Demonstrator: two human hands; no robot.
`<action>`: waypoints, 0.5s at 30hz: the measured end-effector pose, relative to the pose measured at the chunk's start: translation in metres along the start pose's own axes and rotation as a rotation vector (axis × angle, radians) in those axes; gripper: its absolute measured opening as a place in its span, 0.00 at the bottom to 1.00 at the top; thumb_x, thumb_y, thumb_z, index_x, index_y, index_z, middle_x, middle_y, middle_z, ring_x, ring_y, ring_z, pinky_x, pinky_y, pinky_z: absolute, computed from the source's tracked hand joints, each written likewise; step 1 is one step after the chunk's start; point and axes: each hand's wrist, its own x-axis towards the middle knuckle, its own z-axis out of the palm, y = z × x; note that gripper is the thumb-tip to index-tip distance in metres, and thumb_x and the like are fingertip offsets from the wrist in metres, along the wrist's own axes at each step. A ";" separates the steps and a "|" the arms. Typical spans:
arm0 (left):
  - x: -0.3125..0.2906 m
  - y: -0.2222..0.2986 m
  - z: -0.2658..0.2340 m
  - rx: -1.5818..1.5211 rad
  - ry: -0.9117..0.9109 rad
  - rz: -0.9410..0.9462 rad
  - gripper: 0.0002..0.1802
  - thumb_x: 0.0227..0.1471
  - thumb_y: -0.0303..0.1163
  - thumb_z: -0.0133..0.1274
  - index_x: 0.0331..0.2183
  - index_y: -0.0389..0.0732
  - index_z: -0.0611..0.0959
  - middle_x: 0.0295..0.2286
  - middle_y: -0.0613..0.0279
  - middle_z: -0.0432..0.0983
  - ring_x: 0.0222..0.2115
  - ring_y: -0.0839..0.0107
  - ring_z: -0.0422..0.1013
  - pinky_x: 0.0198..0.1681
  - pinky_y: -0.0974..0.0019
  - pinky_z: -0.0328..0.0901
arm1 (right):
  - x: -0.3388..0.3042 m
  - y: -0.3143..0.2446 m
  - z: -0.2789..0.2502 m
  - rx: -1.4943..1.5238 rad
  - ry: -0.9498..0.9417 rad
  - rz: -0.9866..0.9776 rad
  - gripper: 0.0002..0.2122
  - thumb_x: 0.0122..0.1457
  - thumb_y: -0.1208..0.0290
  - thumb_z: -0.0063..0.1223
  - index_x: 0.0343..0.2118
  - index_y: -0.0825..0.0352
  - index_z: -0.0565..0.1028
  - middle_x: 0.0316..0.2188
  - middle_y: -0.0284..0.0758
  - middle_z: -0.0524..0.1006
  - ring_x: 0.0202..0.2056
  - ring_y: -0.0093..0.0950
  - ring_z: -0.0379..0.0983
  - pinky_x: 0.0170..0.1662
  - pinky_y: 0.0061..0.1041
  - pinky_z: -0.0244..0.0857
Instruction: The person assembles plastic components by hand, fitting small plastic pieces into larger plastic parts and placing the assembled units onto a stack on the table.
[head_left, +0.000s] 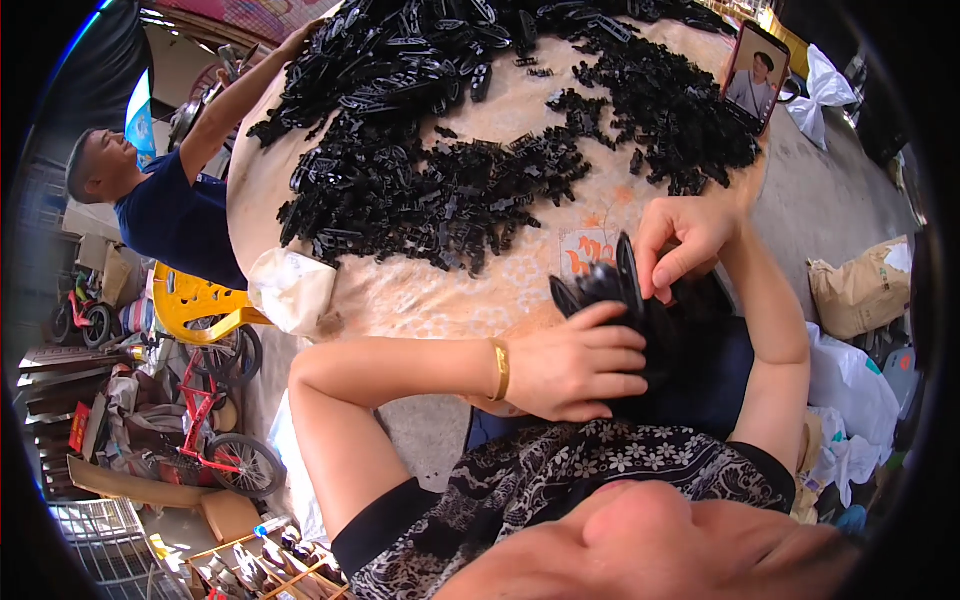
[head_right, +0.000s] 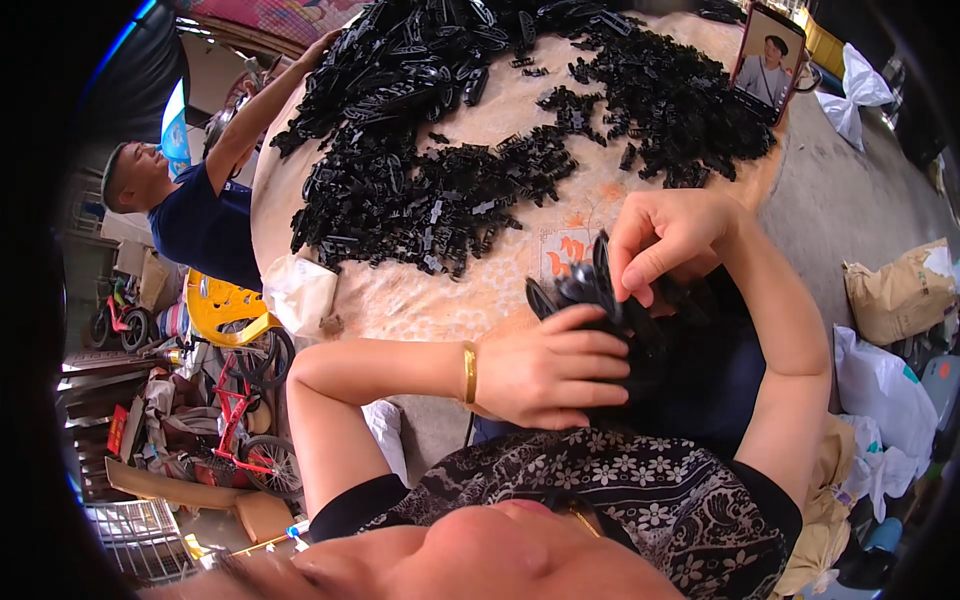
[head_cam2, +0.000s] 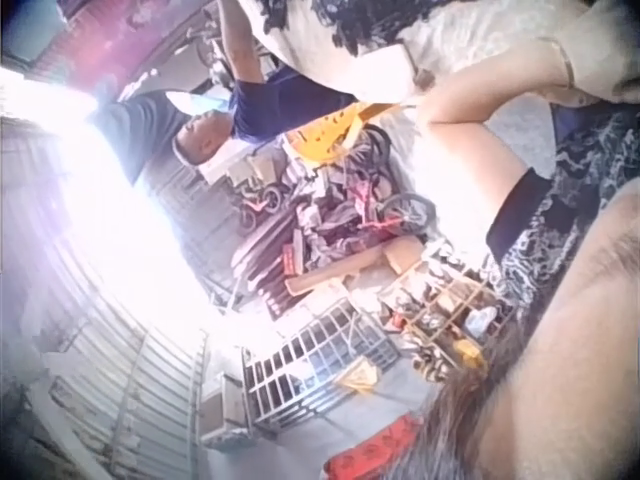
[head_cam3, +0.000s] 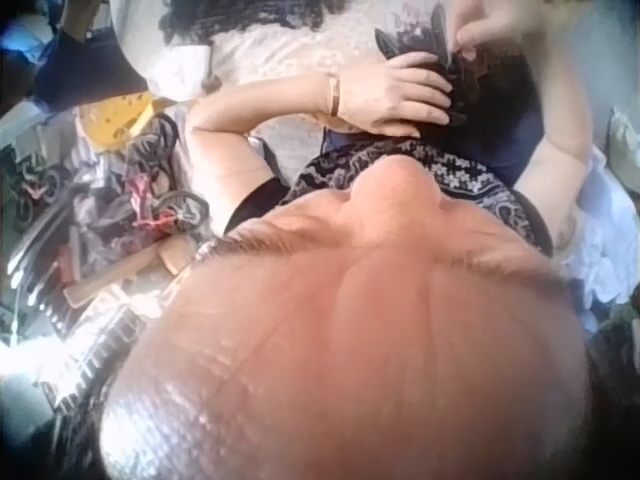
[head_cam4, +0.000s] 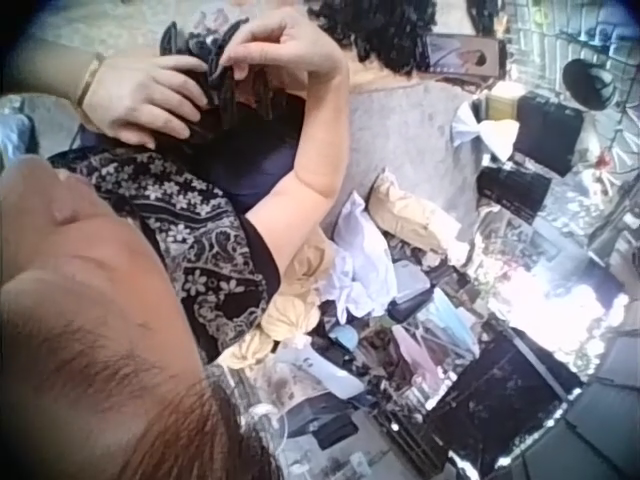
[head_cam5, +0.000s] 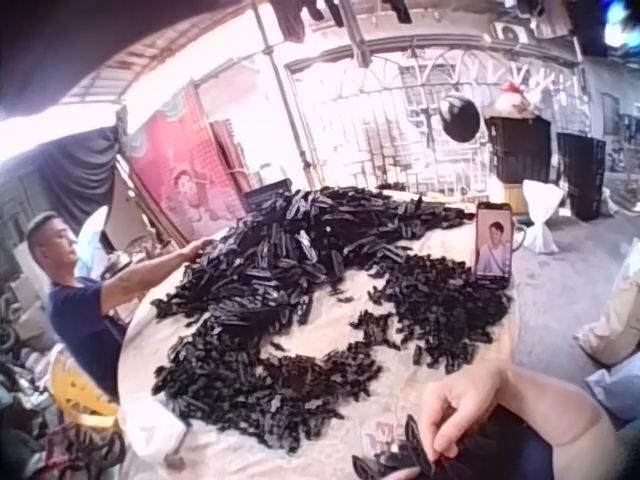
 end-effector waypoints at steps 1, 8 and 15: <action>0.002 0.000 0.004 0.007 0.002 -0.003 0.22 0.46 0.38 0.54 0.43 0.40 0.75 0.42 0.54 0.69 0.49 0.55 0.63 0.54 0.42 0.50 | 0.000 -0.002 0.001 -0.006 -0.005 -0.001 0.06 0.52 0.74 0.55 0.29 0.72 0.79 0.22 0.36 0.79 0.23 0.22 0.74 0.26 0.18 0.64; 0.008 0.002 0.016 -0.147 0.068 0.239 0.15 0.43 0.32 0.52 0.33 0.33 0.74 0.28 0.53 0.69 0.34 0.56 0.68 0.44 0.56 0.64 | 0.011 -0.003 0.010 0.017 -0.184 0.177 0.07 0.54 0.74 0.54 0.33 0.72 0.77 0.21 0.35 0.77 0.22 0.19 0.72 0.23 0.17 0.65; -0.011 -0.019 -0.049 0.268 0.282 -0.176 0.13 0.34 0.27 0.56 0.28 0.37 0.75 0.27 0.58 0.68 0.33 0.58 0.68 0.42 0.56 0.64 | 0.005 -0.005 0.000 0.136 -0.025 -0.010 0.08 0.53 0.75 0.55 0.34 0.74 0.76 0.27 0.36 0.78 0.29 0.21 0.74 0.33 0.18 0.68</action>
